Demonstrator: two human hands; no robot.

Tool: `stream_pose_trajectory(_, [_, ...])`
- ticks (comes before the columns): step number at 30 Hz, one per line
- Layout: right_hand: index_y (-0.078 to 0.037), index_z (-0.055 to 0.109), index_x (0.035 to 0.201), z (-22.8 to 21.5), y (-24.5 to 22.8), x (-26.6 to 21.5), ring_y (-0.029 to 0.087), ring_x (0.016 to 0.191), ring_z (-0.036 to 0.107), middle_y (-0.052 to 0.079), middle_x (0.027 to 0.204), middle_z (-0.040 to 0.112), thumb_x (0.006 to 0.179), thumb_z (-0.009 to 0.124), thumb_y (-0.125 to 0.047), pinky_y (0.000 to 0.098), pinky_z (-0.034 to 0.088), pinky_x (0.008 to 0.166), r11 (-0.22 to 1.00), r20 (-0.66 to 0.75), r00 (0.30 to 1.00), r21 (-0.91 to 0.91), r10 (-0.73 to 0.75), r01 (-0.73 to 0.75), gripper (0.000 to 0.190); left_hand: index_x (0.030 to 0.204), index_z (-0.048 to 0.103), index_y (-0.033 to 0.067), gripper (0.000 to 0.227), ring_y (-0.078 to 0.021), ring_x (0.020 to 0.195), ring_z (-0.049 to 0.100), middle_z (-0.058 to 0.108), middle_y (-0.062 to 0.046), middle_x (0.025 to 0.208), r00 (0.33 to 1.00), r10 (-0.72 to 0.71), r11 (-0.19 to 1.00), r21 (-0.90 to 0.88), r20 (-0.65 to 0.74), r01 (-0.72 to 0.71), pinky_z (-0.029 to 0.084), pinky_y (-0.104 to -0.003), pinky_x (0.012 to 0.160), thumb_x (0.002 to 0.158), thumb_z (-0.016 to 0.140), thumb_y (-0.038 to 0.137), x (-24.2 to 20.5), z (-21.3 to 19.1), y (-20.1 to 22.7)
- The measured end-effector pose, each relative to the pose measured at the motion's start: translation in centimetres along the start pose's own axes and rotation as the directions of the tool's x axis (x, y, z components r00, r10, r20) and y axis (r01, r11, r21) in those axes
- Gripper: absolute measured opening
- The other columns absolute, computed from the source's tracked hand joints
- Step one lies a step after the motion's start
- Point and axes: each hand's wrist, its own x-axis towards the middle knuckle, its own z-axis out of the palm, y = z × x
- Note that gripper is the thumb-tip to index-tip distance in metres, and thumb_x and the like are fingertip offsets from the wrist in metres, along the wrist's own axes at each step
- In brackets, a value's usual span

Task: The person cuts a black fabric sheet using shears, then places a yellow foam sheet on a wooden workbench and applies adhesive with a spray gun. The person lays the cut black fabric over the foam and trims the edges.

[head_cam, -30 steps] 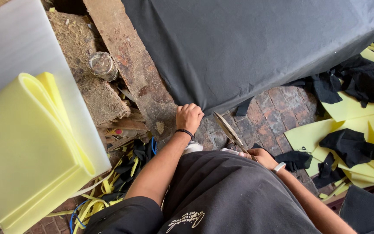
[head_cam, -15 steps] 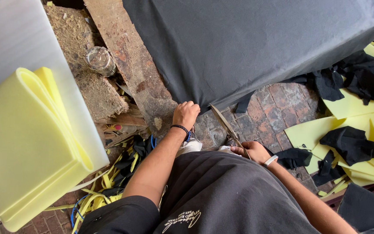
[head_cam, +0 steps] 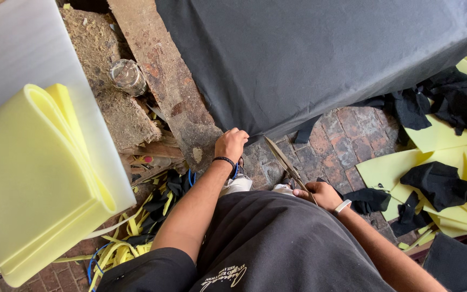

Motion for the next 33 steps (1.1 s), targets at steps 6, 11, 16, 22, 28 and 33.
stream_pose_trajectory(6, [-0.008, 0.079, 0.094, -0.1, -2.1, 0.2, 0.022, 0.071, 0.071, 0.008, 0.072, 0.074, 0.078, 0.067, -0.067, 0.0400, 0.055, 0.068, 0.988, 0.039, 0.999, 0.148, 0.026, -0.032, 0.063, 0.096, 0.075, 0.0135, 0.009, -0.0286, 0.094, 0.068, 0.069, -0.007, 0.095, 1.000, 0.016, 1.000, -0.018, -0.027, -0.016, 0.056, -0.041, 0.082, 0.089, 0.072, 0.016, -0.4, -0.2, 0.1])
stream_pose_trajectory(11, [-0.001, 0.078, 0.090, -0.1, -3.6, 1.4, 0.020, 0.059, 0.063, 0.008, 0.066, 0.067, 0.082, 0.069, -0.065, 0.0361, 0.049, 0.057, 0.985, 0.053, 0.997, 0.161, 0.055, -0.063, 0.065, 0.095, 0.075, 0.0130, 0.008, -0.0259, 0.094, 0.070, 0.070, -0.006, 0.095, 1.000, -0.007, 0.999, -0.047, 0.013, 0.007, 0.057, -0.039, 0.082, 0.092, 0.067, 0.014, -0.2, -0.5, 0.4])
stream_pose_trajectory(16, [-0.002, 0.074, 0.092, 1.3, -5.3, 4.8, 0.013, 0.049, 0.055, 0.000, 0.059, 0.059, 0.084, 0.074, -0.056, 0.0294, 0.045, 0.045, 0.910, 0.031, 0.999, 0.413, -0.043, 0.026, 0.055, 0.095, 0.074, 0.0125, 0.009, -0.0247, 0.094, 0.071, 0.071, -0.005, 0.096, 0.998, -0.055, 0.997, -0.046, 0.019, 0.056, 0.057, -0.039, 0.081, 0.093, 0.066, 0.012, -0.1, -0.8, 0.9])
stream_pose_trajectory(22, [0.001, 0.070, 0.086, 2.4, -5.3, 6.1, 0.012, 0.044, 0.051, 0.001, 0.054, 0.056, 0.087, 0.076, -0.047, 0.0290, 0.043, 0.042, 0.875, 0.038, 0.998, 0.484, -0.045, 0.021, 0.048, 0.093, 0.076, 0.0138, 0.010, -0.0280, 0.092, 0.071, 0.072, -0.007, 0.096, 0.995, -0.099, 0.995, 0.030, 0.026, 0.098, 0.056, -0.041, 0.081, 0.091, 0.067, 0.011, -0.1, -0.7, 1.4])
stream_pose_trajectory(28, [-0.002, 0.063, 0.080, 1.7, -5.9, 8.0, 0.015, 0.042, 0.045, 0.002, 0.052, 0.049, 0.089, 0.073, -0.048, 0.0315, 0.037, 0.040, 0.808, 0.097, 0.985, 0.586, -0.140, 0.057, 0.048, 0.090, 0.076, 0.0147, 0.017, -0.0286, 0.090, 0.072, 0.073, -0.007, 0.096, 0.976, -0.214, 0.976, -0.016, 0.036, 0.215, 0.057, -0.041, 0.078, 0.086, 0.064, 0.003, 0.6, 0.4, 1.2])
stream_pose_trajectory(33, [-0.004, 0.064, 0.080, -0.1, -10.2, 11.9, 0.013, 0.046, 0.049, 0.002, 0.056, 0.052, 0.089, 0.073, -0.050, 0.0301, 0.041, 0.043, 0.803, 0.067, 0.982, 0.587, -0.177, 0.104, 0.048, 0.079, 0.078, 0.0160, 0.007, -0.0325, 0.089, 0.070, 0.073, -0.010, 0.093, 0.987, -0.145, 0.988, 0.069, 0.075, 0.140, 0.056, -0.045, 0.078, 0.078, 0.073, 0.012, 2.4, 0.6, 0.5])
